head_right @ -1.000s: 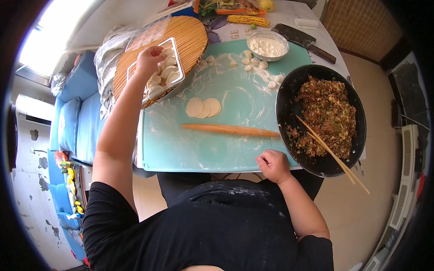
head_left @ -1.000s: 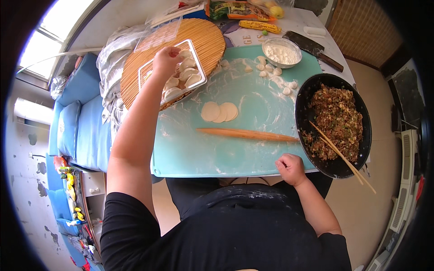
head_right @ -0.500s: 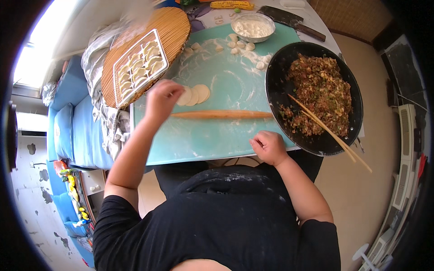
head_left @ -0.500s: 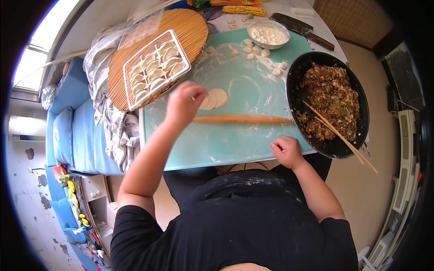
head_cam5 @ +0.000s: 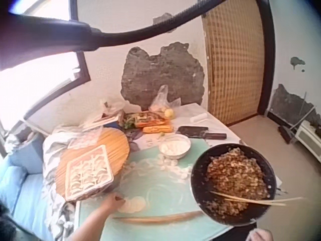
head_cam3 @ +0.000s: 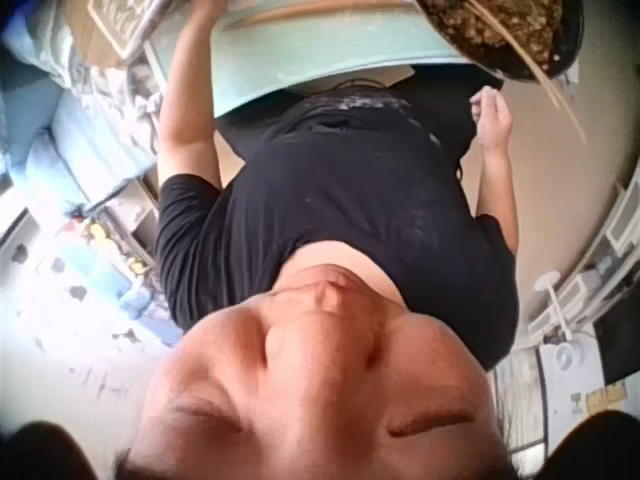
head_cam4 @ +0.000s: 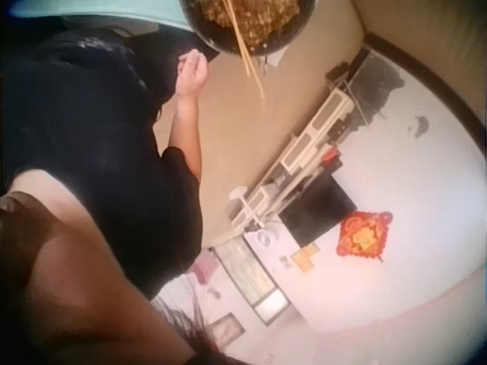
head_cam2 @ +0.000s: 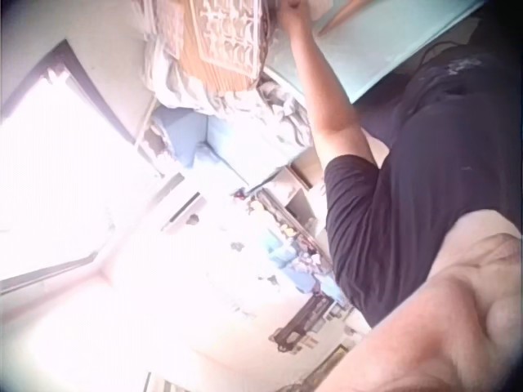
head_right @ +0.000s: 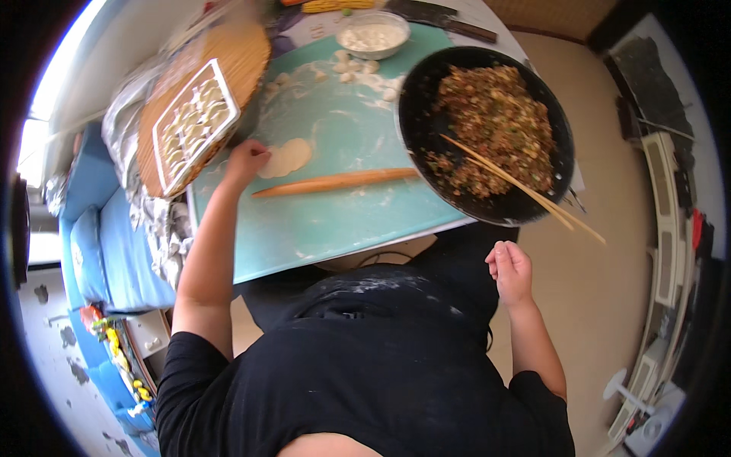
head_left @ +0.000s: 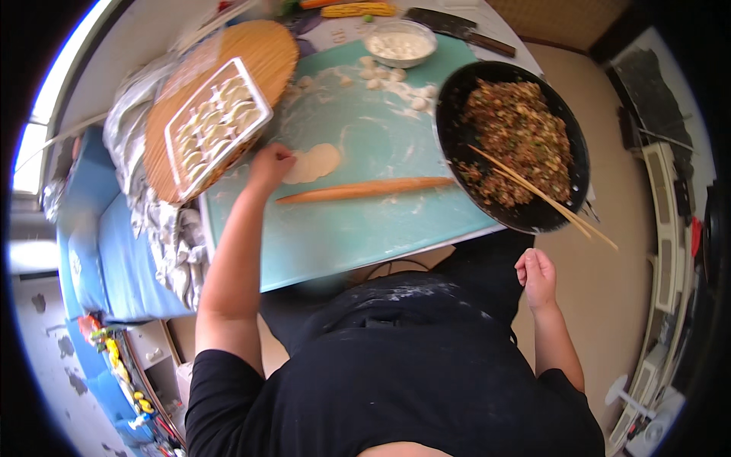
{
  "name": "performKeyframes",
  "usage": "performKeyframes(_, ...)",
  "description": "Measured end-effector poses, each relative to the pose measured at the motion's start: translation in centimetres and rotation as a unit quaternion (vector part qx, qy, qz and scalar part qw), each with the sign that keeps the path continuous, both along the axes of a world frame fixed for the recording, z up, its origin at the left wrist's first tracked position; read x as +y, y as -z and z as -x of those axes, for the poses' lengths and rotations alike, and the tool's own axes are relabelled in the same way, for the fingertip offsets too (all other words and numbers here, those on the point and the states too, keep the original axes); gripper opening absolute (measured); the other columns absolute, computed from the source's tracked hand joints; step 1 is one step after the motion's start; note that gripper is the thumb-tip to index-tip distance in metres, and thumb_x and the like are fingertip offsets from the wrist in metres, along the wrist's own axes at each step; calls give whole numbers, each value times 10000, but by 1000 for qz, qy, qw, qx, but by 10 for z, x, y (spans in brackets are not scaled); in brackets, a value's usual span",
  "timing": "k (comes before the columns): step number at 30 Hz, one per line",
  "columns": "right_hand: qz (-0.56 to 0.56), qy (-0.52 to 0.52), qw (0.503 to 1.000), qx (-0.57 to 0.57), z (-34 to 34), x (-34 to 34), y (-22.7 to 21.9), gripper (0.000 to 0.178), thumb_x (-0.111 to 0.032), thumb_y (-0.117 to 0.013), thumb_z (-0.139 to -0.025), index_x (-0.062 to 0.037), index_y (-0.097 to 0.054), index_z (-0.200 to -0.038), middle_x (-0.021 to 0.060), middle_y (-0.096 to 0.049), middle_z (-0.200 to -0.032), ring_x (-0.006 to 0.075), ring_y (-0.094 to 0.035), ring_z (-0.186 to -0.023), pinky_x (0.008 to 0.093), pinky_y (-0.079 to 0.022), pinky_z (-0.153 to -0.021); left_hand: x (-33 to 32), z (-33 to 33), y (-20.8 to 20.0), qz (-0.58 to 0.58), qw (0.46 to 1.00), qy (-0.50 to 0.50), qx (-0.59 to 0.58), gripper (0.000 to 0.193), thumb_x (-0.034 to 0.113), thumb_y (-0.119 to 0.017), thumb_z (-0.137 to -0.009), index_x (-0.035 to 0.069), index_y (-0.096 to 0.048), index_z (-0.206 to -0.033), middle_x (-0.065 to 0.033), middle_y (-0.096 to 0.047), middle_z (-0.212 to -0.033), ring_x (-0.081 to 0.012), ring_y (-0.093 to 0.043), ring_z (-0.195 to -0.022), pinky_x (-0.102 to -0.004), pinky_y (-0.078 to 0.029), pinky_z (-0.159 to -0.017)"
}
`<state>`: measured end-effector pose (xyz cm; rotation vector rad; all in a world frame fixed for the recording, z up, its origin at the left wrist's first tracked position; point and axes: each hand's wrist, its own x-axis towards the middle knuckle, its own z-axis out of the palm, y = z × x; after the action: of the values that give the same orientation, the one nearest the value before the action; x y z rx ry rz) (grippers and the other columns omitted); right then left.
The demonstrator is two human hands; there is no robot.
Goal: The person fills round dough wrappers with a meat and vegetable mixture using chopsticks, then folds and pleats the edges to seal them. The finished dumplings are placed into a plastic tray on the counter.
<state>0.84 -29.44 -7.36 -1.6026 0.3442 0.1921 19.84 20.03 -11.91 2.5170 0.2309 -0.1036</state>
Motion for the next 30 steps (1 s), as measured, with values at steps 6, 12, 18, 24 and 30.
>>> performKeyframes(6, 5, 260, 957, -129, 1, -35, -17, 386, -216, -539, -885, -34, -349, -1168, 2, -436, -662, 64, -403, -501, 198, -324, -415, -9, 27, -13, -83, 991, 46, -95, 157, 87, -618, -737, 29, -596, -880, -124, -595, -850, -239, -582, -783, -324, -457, -714)
performKeyframes(12, -81, 266, 949, -150, -34, -43, -37, 431, -146, -576, -857, -5, -351, -1197, 14, -451, -716, 55, -413, -518, 192, -329, -429, -21, 51, -23, 138, 964, 53, -221, 116, 82, -523, -870, 10, -544, -958, -90, -607, -973, -187, -560, -926, -294, -430, -822)
performKeyframes(18, -66, 220, 945, -231, -83, -36, -61, 226, -96, -592, -837, 20, -509, -1011, 5, -470, -691, 38, -406, -518, 189, -319, -422, -66, 90, -62, 635, 756, -76, -140, 157, 116, -488, -894, 45, -519, -1031, -105, -566, -1095, -197, -542, -1021, -352, -447, -874)
performKeyframes(24, 84, 26, 960, -266, -166, 4, -58, 126, -172, -595, -848, -46, -598, -854, -13, -534, -689, 31, -417, -524, 172, -289, -437, -136, 93, -60, 919, 366, -136, 60, 303, 173, -455, -909, 5, -462, -1161, -134, -514, -1202, -255, -514, -1100, -402, -476, -888)
performKeyframes(30, 74, -73, 975, -196, -151, -2, -97, 295, -314, -520, -885, -26, -579, -858, 15, -528, -714, 60, -503, -586, 194, -416, -507, -175, 116, -67, 884, 406, -166, 162, 339, 109, -481, -889, 26, -423, -1213, -98, -471, -1257, -238, -473, -1151, -397, -487, -882)
